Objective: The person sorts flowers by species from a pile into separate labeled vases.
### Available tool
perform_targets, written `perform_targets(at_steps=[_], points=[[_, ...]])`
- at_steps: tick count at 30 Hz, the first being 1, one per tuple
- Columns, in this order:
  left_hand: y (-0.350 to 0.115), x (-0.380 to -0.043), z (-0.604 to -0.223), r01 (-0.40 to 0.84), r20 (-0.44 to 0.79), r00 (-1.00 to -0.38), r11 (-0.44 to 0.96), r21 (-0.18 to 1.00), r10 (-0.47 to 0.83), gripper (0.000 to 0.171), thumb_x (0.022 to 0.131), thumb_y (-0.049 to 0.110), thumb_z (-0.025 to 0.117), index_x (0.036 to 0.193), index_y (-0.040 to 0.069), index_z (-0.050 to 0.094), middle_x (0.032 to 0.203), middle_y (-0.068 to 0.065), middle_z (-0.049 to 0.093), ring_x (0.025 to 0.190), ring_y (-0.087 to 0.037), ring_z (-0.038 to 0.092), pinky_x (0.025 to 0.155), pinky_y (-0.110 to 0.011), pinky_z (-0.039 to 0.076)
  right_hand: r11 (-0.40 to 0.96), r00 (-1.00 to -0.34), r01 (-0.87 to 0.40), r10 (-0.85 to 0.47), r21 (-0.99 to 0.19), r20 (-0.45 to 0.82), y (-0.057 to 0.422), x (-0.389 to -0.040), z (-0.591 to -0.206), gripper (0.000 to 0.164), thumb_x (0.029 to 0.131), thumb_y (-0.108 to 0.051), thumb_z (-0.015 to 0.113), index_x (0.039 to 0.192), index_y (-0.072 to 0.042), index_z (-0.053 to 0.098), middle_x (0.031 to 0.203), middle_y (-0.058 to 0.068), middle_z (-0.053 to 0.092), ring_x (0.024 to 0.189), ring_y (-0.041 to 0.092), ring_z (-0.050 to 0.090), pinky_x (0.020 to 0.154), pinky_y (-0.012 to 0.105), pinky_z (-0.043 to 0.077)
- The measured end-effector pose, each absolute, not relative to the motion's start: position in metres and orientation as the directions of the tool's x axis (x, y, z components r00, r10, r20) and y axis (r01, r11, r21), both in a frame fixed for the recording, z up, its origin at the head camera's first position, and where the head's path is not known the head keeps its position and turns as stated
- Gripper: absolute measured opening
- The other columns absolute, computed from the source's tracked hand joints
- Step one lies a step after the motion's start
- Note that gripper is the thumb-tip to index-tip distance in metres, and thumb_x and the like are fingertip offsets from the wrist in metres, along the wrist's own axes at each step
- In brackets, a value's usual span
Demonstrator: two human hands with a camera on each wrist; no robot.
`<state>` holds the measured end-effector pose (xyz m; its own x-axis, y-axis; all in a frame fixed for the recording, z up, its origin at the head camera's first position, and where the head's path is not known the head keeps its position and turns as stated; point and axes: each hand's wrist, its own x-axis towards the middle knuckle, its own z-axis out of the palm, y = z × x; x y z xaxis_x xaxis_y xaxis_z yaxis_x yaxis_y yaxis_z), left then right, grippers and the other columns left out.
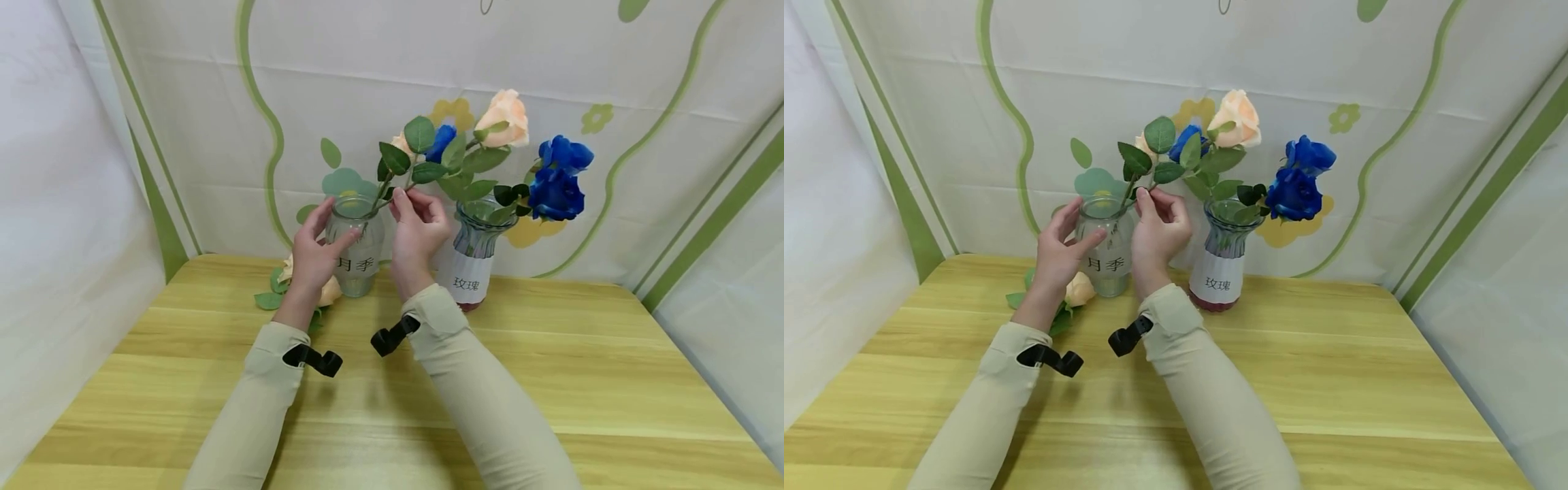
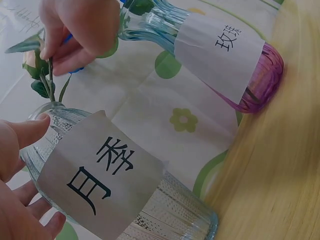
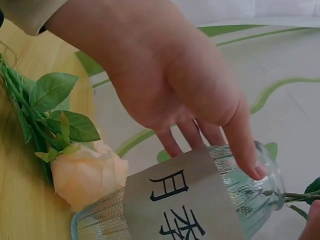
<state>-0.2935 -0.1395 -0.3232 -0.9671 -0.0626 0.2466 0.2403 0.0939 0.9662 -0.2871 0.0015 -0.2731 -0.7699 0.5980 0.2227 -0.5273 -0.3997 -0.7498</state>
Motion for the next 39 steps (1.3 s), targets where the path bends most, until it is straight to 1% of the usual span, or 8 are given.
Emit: perform_targets(at_steps=[4, 10, 13, 17, 22, 29, 35, 39], points=[[-0.141, -0.293, -0.326, 0.236, 0.243, -0.967, 0.097, 0.967, -0.073, 0.074, 0.096, 0.029, 0.081, 0.161, 0.027, 0.047, 0.169, 0.0, 0.044, 0.158, -0.019, 0.037, 0.127, -0.05, 0.034, -0.358, -0.795, -0.481, 0.563, -0.8, 0.225, -0.005, -0.294, -0.28, 0.007, 0.092, 0.0, 0.081, 0.094, -0.001, 0.075, 0.087, 0.003, 0.07, 0.081, 0.015, 0.072, 0.088, 0.037, 0.066], [-0.137, -0.291, -0.325, 0.227, 0.232, -0.97, 0.081, 0.971, -0.069, 0.075, 0.096, 0.028, 0.082, 0.162, 0.028, 0.046, 0.169, -0.001, 0.043, 0.158, -0.019, 0.037, 0.128, -0.049, 0.034, -0.2, -0.817, -0.367, 0.537, -0.908, 0.212, -0.007, -0.3, -0.287, 0.007, 0.092, -0.01, 0.084, 0.095, -0.006, 0.079, 0.09, 0.0, 0.072, 0.084, 0.012, 0.067, 0.079, 0.024, 0.06], [-0.136, -0.292, -0.324, 0.234, 0.24, -0.968, 0.081, 0.969, -0.07, 0.075, 0.095, 0.028, 0.082, 0.162, 0.027, 0.046, 0.169, -0.002, 0.044, 0.158, -0.02, 0.037, 0.128, -0.05, 0.033, -0.127, -0.826, -0.308, 0.528, -0.943, 0.199, -0.007, -0.302, -0.289, 0.008, 0.092, -0.016, 0.085, 0.094, -0.01, 0.08, 0.092, 0.0, 0.073, 0.085, 0.012, 0.065, 0.075, 0.024, 0.055], [-0.135, -0.293, -0.325, 0.245, 0.25, -0.966, 0.079, 0.966, -0.069, 0.076, 0.096, 0.027, 0.082, 0.162, 0.024, 0.045, 0.169, -0.003, 0.044, 0.158, -0.021, 0.038, 0.127, -0.051, 0.033, -0.088, -0.837, -0.258, 0.518, -0.962, 0.177, -0.006, -0.305, -0.291, 0.009, 0.093, -0.018, 0.084, 0.095, -0.01, 0.082, 0.093, 0.002, 0.073, 0.086, 0.014, 0.064, 0.074, 0.026, 0.052], [-0.135, -0.295, -0.326, 0.237, 0.243, -0.968, 0.079, 0.968, -0.066, 0.075, 0.095, 0.028, 0.082, 0.162, 0.027, 0.046, 0.168, -0.002, 0.044, 0.157, -0.019, 0.039, 0.127, -0.05, 0.034, -0.101, -0.865, -0.205, 0.485, -0.974, 0.132, -0.002, -0.309, -0.291, 0.011, 0.094, -0.019, 0.082, 0.1, -0.01, 0.084, 0.1, 0.003, 0.077, 0.092, 0.015, 0.067, 0.081, 0.027, 0.055], [-0.136, -0.297, -0.326, 0.235, 0.243, -0.968, 0.108, 0.966, -0.068, 0.075, 0.096, 0.032, 0.081, 0.162, 0.03, 0.046, 0.169, 0.0, 0.043, 0.158, -0.018, 0.037, 0.128, -0.051, 0.033, -0.165, -0.897, -0.242, 0.414, -0.956, 0.155, 0.004, -0.31, -0.296, 0.02, 0.097, -0.016, 0.079, 0.113, -0.006, 0.083, 0.118, 0.007, 0.08, 0.109, 0.017, 0.073, 0.097, 0.032, 0.06], [-0.137, -0.297, -0.325, 0.238, 0.246, -0.967, 0.11, 0.965, -0.069, 0.075, 0.095, 0.031, 0.082, 0.162, 0.029, 0.046, 0.169, 0.0, 0.044, 0.158, -0.018, 0.038, 0.127, -0.051, 0.033, -0.188, -0.918, -0.235, 0.365, -0.953, 0.155, 0.009, -0.31, -0.301, 0.023, 0.097, -0.018, 0.08, 0.117, -0.008, 0.082, 0.12, 0.006, 0.078, 0.107, 0.014, 0.072, 0.096, 0.03, 0.059], [-0.138, -0.296, -0.325, 0.247, 0.255, -0.964, 0.112, 0.963, -0.07, 0.075, 0.095, 0.03, 0.082, 0.162, 0.027, 0.046, 0.168, 0.0, 0.045, 0.158, -0.018, 0.038, 0.127, -0.051, 0.034, -0.184, -0.93, -0.23, 0.331, -0.956, 0.16, 0.012, -0.307, -0.305, 0.024, 0.097, -0.02, 0.08, 0.118, -0.008, 0.081, 0.119, 0.007, 0.078, 0.106, 0.014, 0.072, 0.098, 0.033, 0.059]])
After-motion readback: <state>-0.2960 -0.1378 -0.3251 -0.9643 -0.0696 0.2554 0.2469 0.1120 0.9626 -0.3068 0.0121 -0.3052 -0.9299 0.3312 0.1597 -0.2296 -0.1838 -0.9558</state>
